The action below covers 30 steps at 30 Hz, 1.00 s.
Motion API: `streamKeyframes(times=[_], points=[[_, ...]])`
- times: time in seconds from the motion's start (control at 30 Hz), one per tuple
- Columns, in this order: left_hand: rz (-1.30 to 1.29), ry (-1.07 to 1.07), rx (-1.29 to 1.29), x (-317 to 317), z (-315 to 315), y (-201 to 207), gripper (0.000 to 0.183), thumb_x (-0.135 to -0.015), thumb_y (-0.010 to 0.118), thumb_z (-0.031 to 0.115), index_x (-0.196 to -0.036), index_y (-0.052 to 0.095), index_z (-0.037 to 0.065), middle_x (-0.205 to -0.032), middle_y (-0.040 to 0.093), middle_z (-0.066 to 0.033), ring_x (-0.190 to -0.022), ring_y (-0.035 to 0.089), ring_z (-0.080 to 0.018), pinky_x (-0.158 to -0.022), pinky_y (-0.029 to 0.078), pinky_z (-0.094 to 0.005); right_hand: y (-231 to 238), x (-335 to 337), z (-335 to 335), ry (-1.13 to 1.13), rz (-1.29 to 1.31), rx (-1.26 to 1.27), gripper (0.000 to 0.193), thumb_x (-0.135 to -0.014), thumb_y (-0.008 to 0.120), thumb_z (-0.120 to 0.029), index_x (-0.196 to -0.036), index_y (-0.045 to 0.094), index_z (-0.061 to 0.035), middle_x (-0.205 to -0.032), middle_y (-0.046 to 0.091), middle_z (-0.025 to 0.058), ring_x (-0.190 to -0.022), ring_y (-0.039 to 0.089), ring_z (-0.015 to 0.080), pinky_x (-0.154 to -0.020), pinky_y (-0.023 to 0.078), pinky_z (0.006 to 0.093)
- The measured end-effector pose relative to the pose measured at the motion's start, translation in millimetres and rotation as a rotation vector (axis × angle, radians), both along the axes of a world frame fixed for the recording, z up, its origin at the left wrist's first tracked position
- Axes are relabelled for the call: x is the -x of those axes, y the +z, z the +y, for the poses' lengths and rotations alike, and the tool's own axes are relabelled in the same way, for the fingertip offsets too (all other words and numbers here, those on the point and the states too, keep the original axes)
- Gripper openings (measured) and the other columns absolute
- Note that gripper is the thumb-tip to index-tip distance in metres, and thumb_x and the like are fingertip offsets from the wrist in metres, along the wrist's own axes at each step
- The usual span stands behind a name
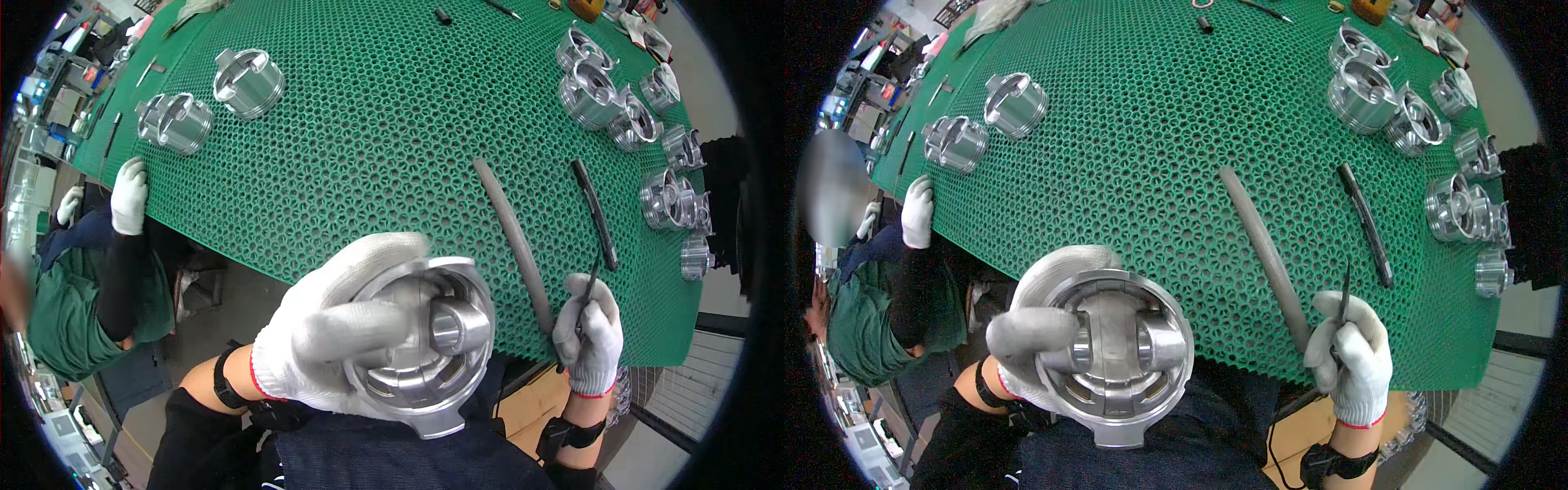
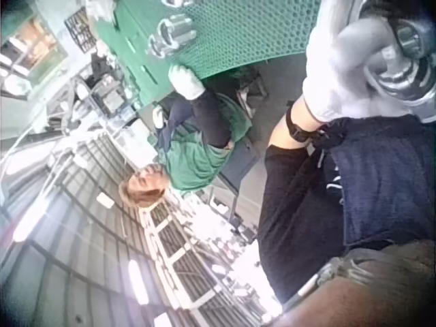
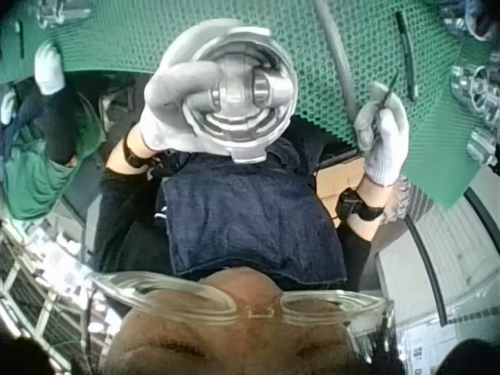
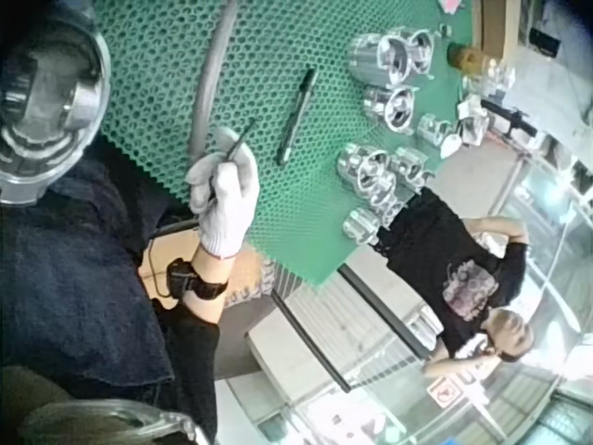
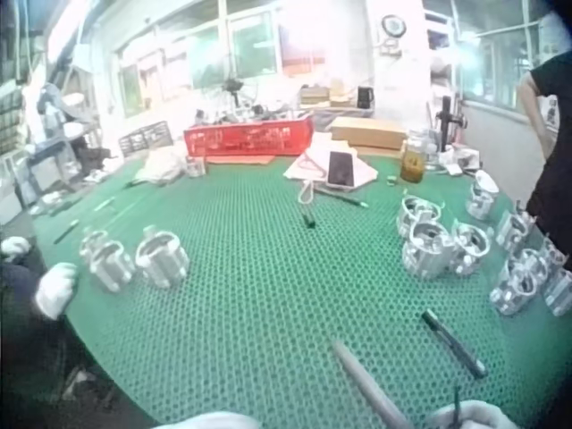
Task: Inspecting metal piston heads and using a file to smooth the edges at a fabrication workbench.
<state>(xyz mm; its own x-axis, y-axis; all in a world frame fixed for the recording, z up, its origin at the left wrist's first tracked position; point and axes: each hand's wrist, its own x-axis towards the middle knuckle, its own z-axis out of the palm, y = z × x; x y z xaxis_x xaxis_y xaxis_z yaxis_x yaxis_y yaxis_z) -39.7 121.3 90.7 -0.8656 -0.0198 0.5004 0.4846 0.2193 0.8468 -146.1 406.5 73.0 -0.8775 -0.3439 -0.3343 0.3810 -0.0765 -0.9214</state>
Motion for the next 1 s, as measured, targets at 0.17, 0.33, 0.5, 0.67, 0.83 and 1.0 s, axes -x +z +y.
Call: streamKeyframes(times=[0.17,0.33,0.5,0.67,0.83,1.0], points=[[0.028,-0.042,-0.186,3,3,-2,0.082,-0.052,0.092,0.025,-0.117,0.045,0.004,-0.122,0.047,-0.0276,-0.108,0.056,-0.0461,-0.09,0.05,-0.0518,1,0,0,0.018,0.002,-0.037,0.051,-0.082,0.06,-0.032,-0.113,0.054,0.0072,-0.06,0.059,0.0101,-0.037,0.041,0.0084,-0.033,0.031,0.0212],[0.0,-0.092,-0.122,-5,-9,4,0.068,-0.051,0.09,0.025,-0.106,0.056,0.004,-0.125,0.048,-0.0253,-0.112,0.054,-0.0431,-0.093,0.047,-0.049,-2,-5,-3,-0.012,0.05,-0.103,0.049,-0.084,0.058,-0.031,-0.115,0.053,0.0065,-0.061,0.058,0.0087,-0.037,0.041,0.0079,-0.034,0.031,0.0207],[-0.178,0.024,0.187,-20,-60,16,0.055,-0.049,0.089,0.025,-0.095,0.066,0.005,-0.128,0.05,-0.023,-0.115,0.052,-0.0401,-0.096,0.044,-0.0463,-9,-10,-2,-0.049,0.164,-0.051,0.044,-0.089,0.054,-0.029,-0.115,0.053,0.0052,-0.059,0.056,0.0067,-0.036,0.04,0.0077,-0.034,0.033,0.0207],[0.084,0.714,0.552,-16,-127,-2,0.049,-0.051,0.086,0.011,-0.088,0.054,0.007,-0.125,0.053,-0.0216,-0.12,0.047,-0.0381,-0.098,0.043,-0.0434,-11,-10,-6,-0.061,0.187,0.021,0.044,-0.088,0.058,-0.029,-0.116,0.052,0.0049,-0.059,0.057,0.0078,-0.036,0.042,0.0085,-0.032,0.033,0.0202],[0.025,0.985,0.602,-21,-187,-25,0.047,-0.057,0.085,0.017,-0.091,0.054,0.006,-0.117,0.055,-0.0201,-0.113,0.05,-0.0359,-0.094,0.044,-0.0435,-4,-12,-11,-0.002,0.184,0.021,0.057,-0.085,0.065,-0.037,-0.119,0.05,0.0055,-0.061,0.058,0.0089,-0.038,0.041,0.0071,-0.034,0.033,0.0202],[-0.233,0.97,0.496,-19,-197,-30,0.055,-0.063,0.082,0.018,-0.11,0.056,0.005,-0.112,0.056,-0.017,-0.101,0.058,-0.0326,-0.083,0.049,-0.0405,5,-14,-2,0.046,0.125,-0.131,0.055,-0.088,0.058,-0.035,-0.124,0.05,0.0051,-0.072,0.062,0.0055,-0.047,0.042,0.0041,-0.04,0.033,0.0181]])
